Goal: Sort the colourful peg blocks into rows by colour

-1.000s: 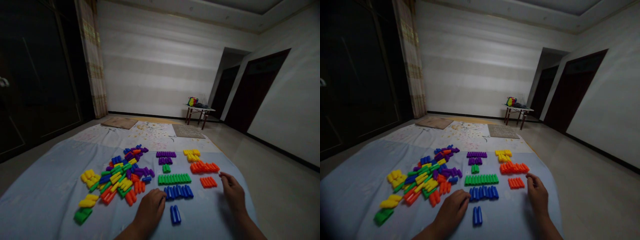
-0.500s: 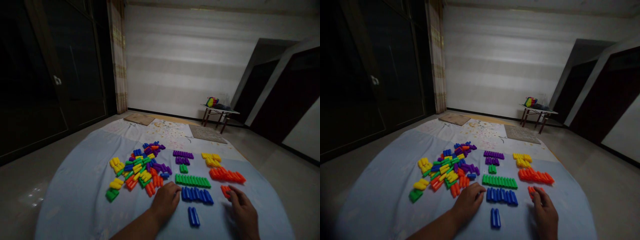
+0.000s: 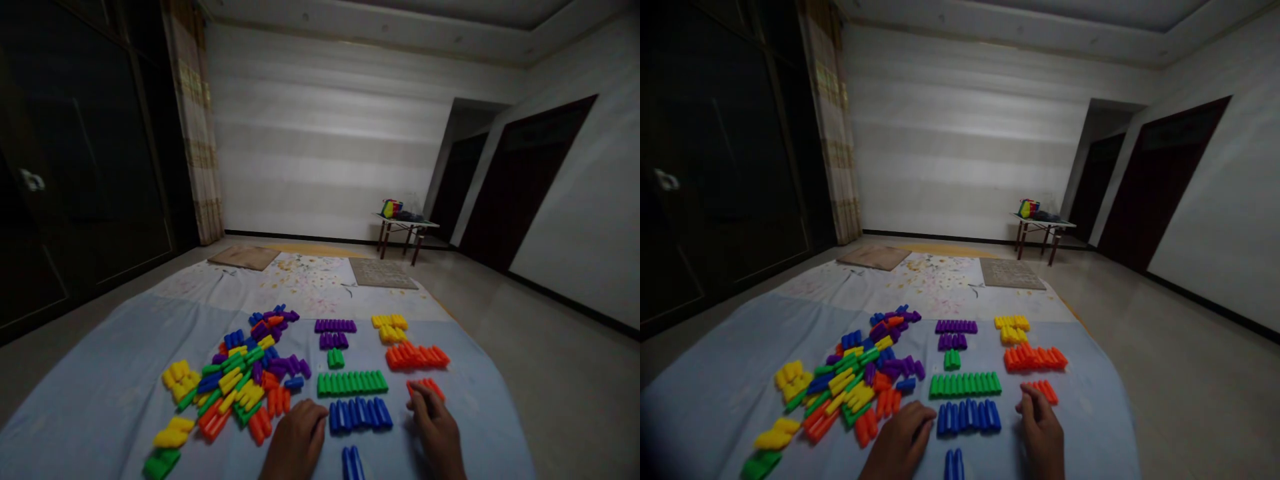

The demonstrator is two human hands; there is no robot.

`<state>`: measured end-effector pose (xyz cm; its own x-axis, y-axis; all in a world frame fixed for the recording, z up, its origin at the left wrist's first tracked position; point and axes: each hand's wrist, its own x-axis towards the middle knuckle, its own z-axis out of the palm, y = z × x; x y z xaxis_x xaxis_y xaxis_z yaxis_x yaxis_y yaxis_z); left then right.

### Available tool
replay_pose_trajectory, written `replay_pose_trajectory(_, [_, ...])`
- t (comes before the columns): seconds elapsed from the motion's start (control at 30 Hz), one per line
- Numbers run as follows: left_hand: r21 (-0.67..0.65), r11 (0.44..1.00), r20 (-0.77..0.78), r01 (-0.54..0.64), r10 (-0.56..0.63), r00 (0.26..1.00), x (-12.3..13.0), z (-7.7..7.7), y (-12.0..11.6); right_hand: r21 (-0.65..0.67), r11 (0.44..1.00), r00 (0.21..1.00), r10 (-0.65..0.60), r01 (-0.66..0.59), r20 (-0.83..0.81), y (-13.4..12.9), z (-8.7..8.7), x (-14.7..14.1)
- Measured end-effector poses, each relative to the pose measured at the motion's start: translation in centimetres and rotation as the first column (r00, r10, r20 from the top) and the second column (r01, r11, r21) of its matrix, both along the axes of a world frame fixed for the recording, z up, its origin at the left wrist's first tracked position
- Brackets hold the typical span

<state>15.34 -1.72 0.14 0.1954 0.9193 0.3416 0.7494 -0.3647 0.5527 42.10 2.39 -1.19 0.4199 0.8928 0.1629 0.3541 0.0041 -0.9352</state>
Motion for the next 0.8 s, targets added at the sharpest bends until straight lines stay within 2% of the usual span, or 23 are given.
replay_pose_trajectory(0.23, [0.125,0.991,-0.200,0.043,-0.017,0.980,-0.4,-1.6,0.5,-0.057,0.997,0.998,0.045,-0.047,-0.047,0.4,-1.0,0.2])
replay_pose_trajectory(0.33, [0.186,0.981,-0.255,0.049,0.000,0.967,-0.6,-2.3,0.5,-0.067,0.996,0.997,0.047,-0.051,-0.065,0.3,-0.9,0.2])
replay_pose_trajectory(0.43, [0.229,0.973,-0.283,0.029,0.038,0.958,-0.4,-2.5,0.2,-0.081,0.996,0.996,0.036,-0.043,-0.082,0.0,-0.6,0.1])
replay_pose_trajectory(0.57, [0.115,0.992,-0.273,-0.044,0.074,0.959,0.4,-1.4,-0.5,-0.074,0.997,0.997,0.027,-0.032,-0.072,-0.4,-0.1,0.0])
replay_pose_trajectory(0.67, [0.016,0.998,-0.272,-0.054,0.056,0.961,0.7,-0.6,-0.8,-0.064,0.997,0.997,0.038,-0.043,-0.067,-0.5,0.0,0.0])
replay_pose_trajectory(0.8, [-0.035,0.997,-0.269,-0.065,0.054,0.962,0.8,-0.2,-1.0,-0.044,0.997,0.996,0.059,-0.062,-0.066,-0.6,0.1,0.0])
